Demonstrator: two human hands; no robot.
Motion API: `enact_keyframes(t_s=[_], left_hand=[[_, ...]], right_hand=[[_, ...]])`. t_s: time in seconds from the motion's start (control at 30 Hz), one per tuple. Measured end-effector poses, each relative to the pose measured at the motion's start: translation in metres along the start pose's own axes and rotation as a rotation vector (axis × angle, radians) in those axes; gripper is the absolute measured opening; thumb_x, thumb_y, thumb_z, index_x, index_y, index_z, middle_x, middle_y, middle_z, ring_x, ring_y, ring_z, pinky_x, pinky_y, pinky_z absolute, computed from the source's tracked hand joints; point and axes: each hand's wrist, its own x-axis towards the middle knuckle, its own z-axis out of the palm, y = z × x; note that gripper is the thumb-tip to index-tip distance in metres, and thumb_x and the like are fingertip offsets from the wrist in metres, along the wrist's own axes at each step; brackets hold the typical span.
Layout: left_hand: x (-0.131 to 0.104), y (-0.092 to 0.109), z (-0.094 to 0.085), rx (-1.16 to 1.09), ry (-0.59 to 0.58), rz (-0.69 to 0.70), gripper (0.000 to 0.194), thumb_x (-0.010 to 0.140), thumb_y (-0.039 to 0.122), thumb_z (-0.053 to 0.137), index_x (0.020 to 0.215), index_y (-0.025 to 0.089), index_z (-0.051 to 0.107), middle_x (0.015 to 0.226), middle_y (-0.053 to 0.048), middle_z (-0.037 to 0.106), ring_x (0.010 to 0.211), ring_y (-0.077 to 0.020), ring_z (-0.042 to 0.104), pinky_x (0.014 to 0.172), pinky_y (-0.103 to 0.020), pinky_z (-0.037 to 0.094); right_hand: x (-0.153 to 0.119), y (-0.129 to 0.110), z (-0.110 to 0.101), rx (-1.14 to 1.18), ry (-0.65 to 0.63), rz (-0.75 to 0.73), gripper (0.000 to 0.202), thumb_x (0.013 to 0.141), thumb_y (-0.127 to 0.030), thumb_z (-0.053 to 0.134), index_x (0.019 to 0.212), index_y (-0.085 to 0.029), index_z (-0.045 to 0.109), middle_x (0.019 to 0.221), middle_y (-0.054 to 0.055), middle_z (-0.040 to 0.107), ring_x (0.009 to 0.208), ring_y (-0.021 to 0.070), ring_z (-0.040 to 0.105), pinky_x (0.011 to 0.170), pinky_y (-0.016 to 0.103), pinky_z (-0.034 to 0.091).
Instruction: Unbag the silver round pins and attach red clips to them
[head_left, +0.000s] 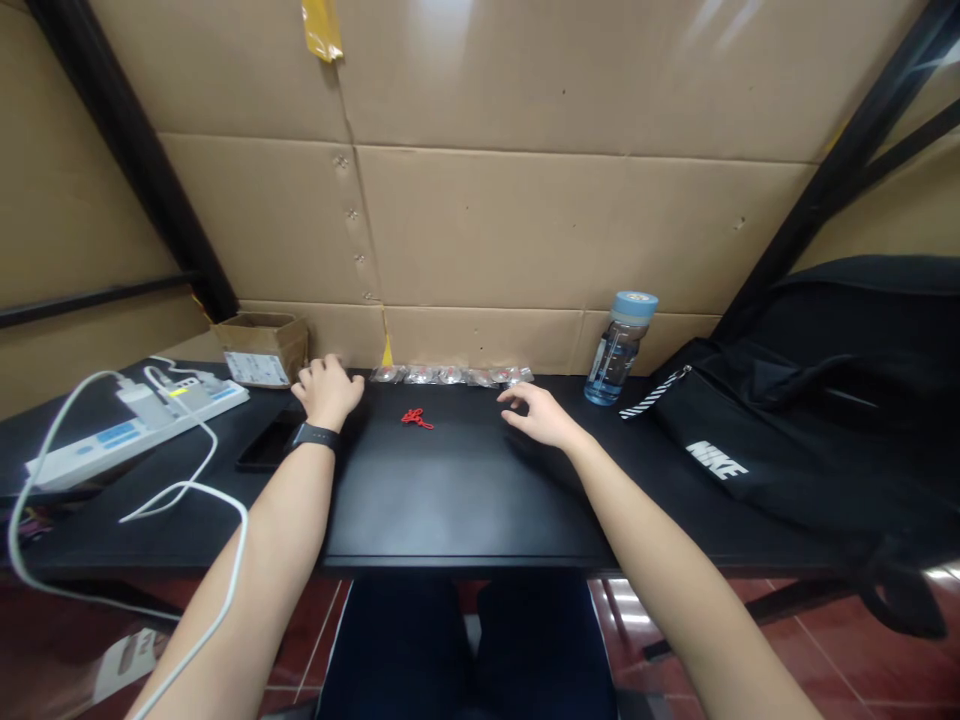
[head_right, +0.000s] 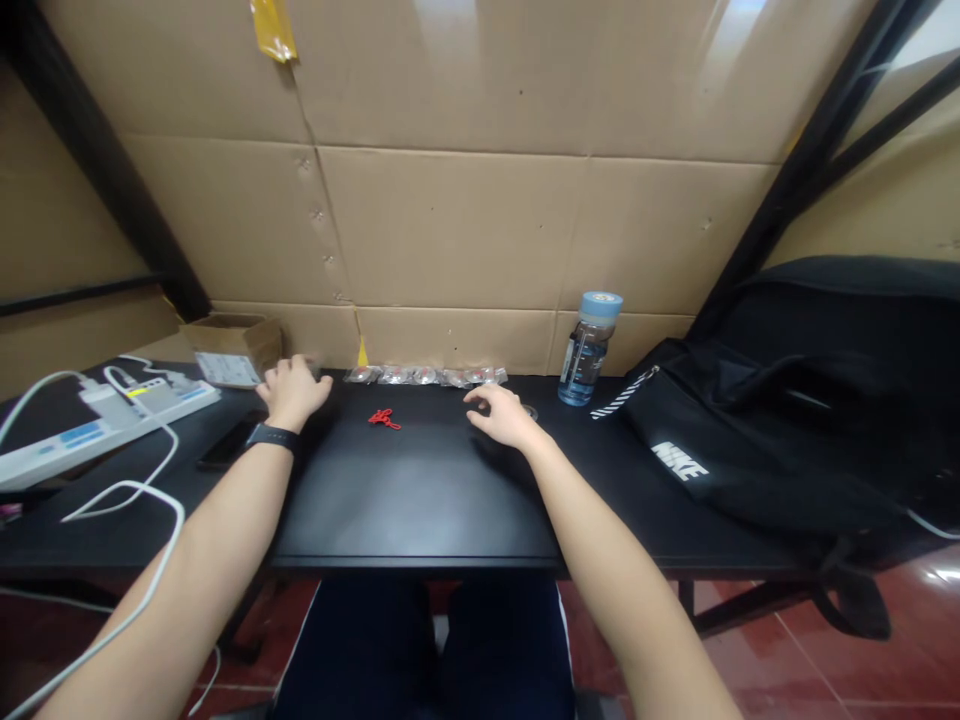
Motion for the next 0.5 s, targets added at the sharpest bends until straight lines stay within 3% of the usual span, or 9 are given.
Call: enact_keyframes(t_s=[0.17,0.27,0.37,0.5], left_hand=[[0.004,-0.009,0.003,-0.009,-0.048,0.048,0.046,0.090,0.043,0.054,0.130,0.022,0.064,0.142,-0.022,0.053,0.132,-0.0450,0.045,0.106,-0.060,0.038],[0.002,-0.004,0.007,0.001,-0.058,0.090,0.044,0.090,0.042,0.054,0.127,0.023,0.066,0.142,-0.021,0.054,0.133,-0.0454,0.044,0.106,-0.061,0.038],[-0.001,0.004,0.009,-0.008,-0.101,0.163,0.041,0.090,0.041,0.054,0.125,0.024,0.068,0.140,-0.019,0.058,0.132,-0.0429,0.049,0.107,-0.061,0.038],[-0.005,0.014,0.011,-0.029,-0.185,0.274,0.036,0.089,0.037,0.054,0.119,0.025,0.070,0.132,-0.014,0.067,0.124,-0.0378,0.061,0.107,-0.059,0.041]], right_hand=[[-0.003,0.026,-0.023,-0.210,0.050,0.129,0.029,0.086,-0.026,0.070,0.115,-0.024,0.074,0.124,0.010,0.070,0.110,0.0286,0.067,0.097,0.045,0.050],[-0.009,0.046,-0.036,-0.265,-0.037,0.233,0.046,0.074,-0.018,0.077,0.120,-0.024,0.075,0.134,0.012,0.068,0.117,0.0316,0.067,0.099,0.044,0.051],[-0.014,0.063,-0.044,-0.234,-0.183,0.284,0.051,0.064,-0.010,0.079,0.114,-0.023,0.078,0.120,0.010,0.076,0.106,0.0284,0.072,0.094,0.035,0.054],[-0.016,0.071,-0.049,-0.182,-0.230,0.280,0.039,0.068,-0.010,0.076,0.104,-0.024,0.080,0.098,0.004,0.081,0.090,0.0231,0.075,0.085,0.030,0.056]])
